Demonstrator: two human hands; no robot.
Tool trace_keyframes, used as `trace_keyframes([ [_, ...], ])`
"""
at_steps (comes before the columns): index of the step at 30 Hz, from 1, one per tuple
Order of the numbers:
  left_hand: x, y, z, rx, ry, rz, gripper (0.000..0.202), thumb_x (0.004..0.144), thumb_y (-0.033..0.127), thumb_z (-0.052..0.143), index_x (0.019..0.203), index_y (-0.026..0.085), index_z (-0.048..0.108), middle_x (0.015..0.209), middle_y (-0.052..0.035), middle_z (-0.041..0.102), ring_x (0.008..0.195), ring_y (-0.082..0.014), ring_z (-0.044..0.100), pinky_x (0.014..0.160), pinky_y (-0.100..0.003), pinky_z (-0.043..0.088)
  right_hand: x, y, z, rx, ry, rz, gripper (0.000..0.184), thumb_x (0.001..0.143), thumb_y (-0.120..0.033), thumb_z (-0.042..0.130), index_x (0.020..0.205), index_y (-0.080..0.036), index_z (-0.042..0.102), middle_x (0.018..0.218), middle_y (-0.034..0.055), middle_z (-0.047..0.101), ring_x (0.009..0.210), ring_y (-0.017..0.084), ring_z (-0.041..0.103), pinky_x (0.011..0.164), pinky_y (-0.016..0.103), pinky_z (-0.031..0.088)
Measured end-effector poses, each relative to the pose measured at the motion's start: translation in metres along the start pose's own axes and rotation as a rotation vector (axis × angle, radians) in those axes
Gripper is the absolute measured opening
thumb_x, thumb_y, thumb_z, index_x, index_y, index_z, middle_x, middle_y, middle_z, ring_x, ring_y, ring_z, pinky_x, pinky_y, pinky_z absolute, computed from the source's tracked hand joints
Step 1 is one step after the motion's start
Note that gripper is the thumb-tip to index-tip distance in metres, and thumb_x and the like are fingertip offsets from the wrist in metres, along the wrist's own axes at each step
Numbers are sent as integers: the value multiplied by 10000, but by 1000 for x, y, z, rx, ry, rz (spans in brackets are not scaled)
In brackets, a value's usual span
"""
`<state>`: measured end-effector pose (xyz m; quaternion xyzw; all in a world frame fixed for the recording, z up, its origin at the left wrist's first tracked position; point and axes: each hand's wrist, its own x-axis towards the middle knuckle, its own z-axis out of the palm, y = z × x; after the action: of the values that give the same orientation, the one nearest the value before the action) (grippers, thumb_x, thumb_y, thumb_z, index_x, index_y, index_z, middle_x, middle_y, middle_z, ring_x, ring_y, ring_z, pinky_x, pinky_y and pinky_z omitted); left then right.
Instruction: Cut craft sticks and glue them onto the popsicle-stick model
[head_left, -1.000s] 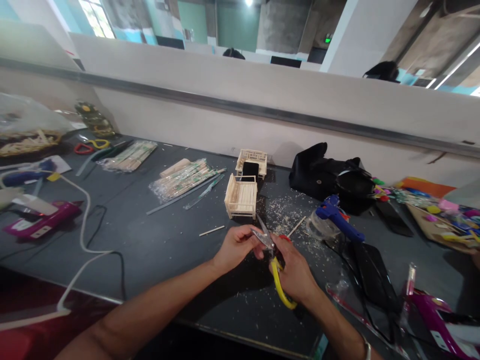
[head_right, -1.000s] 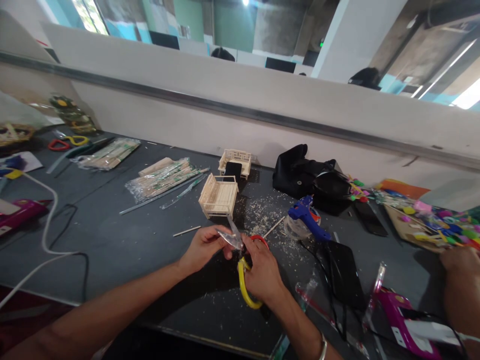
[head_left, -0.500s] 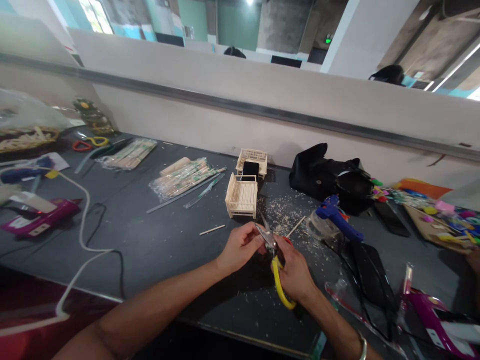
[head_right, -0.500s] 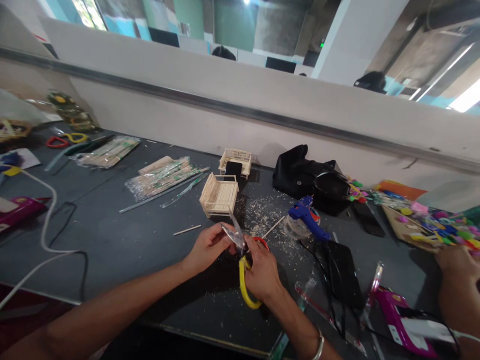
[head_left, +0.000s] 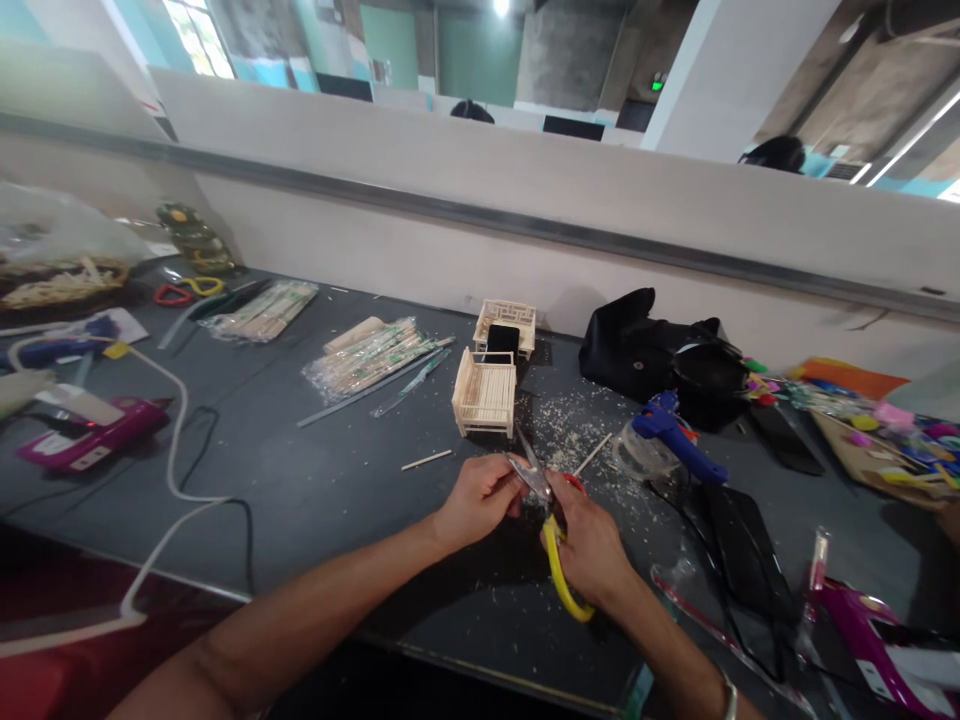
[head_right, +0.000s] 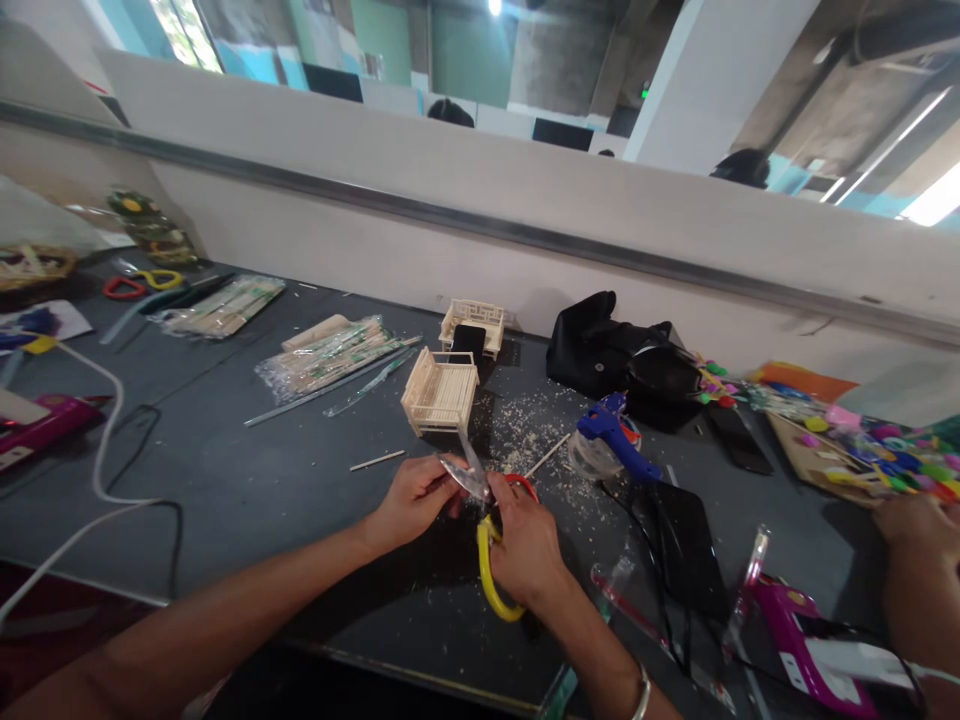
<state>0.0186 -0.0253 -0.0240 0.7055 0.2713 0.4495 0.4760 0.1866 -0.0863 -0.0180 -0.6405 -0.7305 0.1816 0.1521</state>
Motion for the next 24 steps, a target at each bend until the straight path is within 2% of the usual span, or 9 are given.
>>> trace_keyframes([
  [4, 0, 1, 0, 42, -21, -29, 291, 933, 379, 488, 777, 162, 602, 575, 17, 583, 443, -92, 545, 476, -192, 437, 0, -2, -2, 7, -11, 0, 483, 640, -60, 532, 1091, -225, 576, 926, 35, 716, 850, 219, 664, 727, 272, 450],
  [7, 0, 4, 0, 73, -23, -48, 271, 932, 373, 486, 808, 162, 602, 604, 8, 602, 500, -110, 583, 504, -198, 451, 0, -4, -2, 7, -2, 21, 497, 648, -57, 525, 1115, -225, 563, 884, 25, 716, 801, 209, 658, 692, 260, 433],
  [12, 1, 2, -1, 43, -28, -19, 301, 934, 402, 486, 776, 166, 585, 566, 22, 565, 459, -97, 537, 487, -198, 424, 2, -8, -5, -40, -29, 54, 623, 636, -34, 534, 1235, -207, 515, 1030, 64, 717, 938, 237, 665, 768, 281, 444],
  [16, 3, 0, -5, -23, -67, -22, 362, 925, 451, 505, 716, 164, 574, 552, 32, 532, 412, -73, 466, 451, -196, 375, 1, -8, -8, -51, -56, 40, 614, 663, -50, 540, 1256, -207, 503, 1029, 65, 710, 922, 237, 671, 779, 290, 450],
  [24, 6, 6, -9, -38, -133, -22, 492, 907, 581, 484, 653, 163, 543, 520, 42, 453, 482, -85, 411, 466, -195, 324, 0, -8, -8, 5, -43, -30, 630, 634, -56, 522, 1251, -183, 504, 1080, 98, 675, 1005, 259, 627, 884, 369, 459],
])
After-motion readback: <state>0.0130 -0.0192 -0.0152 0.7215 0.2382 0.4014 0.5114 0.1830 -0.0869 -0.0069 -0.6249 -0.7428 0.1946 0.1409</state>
